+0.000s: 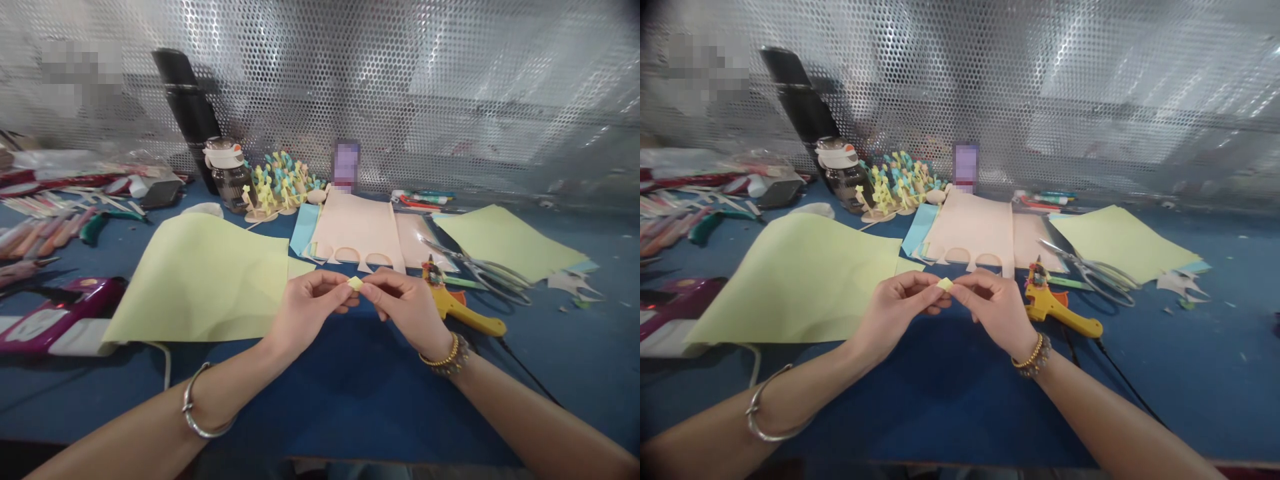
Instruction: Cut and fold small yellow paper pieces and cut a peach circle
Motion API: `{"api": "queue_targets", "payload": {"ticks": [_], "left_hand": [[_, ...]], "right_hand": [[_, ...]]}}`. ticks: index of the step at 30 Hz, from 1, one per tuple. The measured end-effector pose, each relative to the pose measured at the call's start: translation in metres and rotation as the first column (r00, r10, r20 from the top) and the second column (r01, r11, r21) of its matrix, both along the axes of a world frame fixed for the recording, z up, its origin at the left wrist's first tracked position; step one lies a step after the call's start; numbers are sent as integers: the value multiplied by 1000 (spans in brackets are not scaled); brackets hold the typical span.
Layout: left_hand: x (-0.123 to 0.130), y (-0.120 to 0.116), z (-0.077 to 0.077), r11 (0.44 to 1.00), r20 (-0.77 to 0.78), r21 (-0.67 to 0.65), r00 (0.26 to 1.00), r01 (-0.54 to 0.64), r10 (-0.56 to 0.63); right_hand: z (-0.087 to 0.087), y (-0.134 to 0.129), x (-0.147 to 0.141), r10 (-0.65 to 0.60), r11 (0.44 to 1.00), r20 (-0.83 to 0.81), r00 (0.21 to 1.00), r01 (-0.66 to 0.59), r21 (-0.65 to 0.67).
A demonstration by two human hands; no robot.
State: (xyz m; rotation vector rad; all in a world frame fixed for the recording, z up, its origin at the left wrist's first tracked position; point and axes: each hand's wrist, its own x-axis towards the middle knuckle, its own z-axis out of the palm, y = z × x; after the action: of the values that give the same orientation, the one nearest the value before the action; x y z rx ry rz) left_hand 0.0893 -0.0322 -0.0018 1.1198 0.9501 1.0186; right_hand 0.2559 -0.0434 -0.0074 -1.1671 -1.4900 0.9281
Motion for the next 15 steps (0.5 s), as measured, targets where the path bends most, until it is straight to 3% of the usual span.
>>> {"api": "queue_targets", "payload": {"ticks": [9, 15], "left_hand": [[-1, 0, -5, 989, -4, 138, 999, 45, -45], [-2, -1, -3, 974, -111, 225, 993, -7, 33]], "right_hand": [[-4, 2, 1, -21, 999, 2, 1000, 22, -47], [-1, -2, 0, -18, 1000, 62, 998, 19, -12]]}}
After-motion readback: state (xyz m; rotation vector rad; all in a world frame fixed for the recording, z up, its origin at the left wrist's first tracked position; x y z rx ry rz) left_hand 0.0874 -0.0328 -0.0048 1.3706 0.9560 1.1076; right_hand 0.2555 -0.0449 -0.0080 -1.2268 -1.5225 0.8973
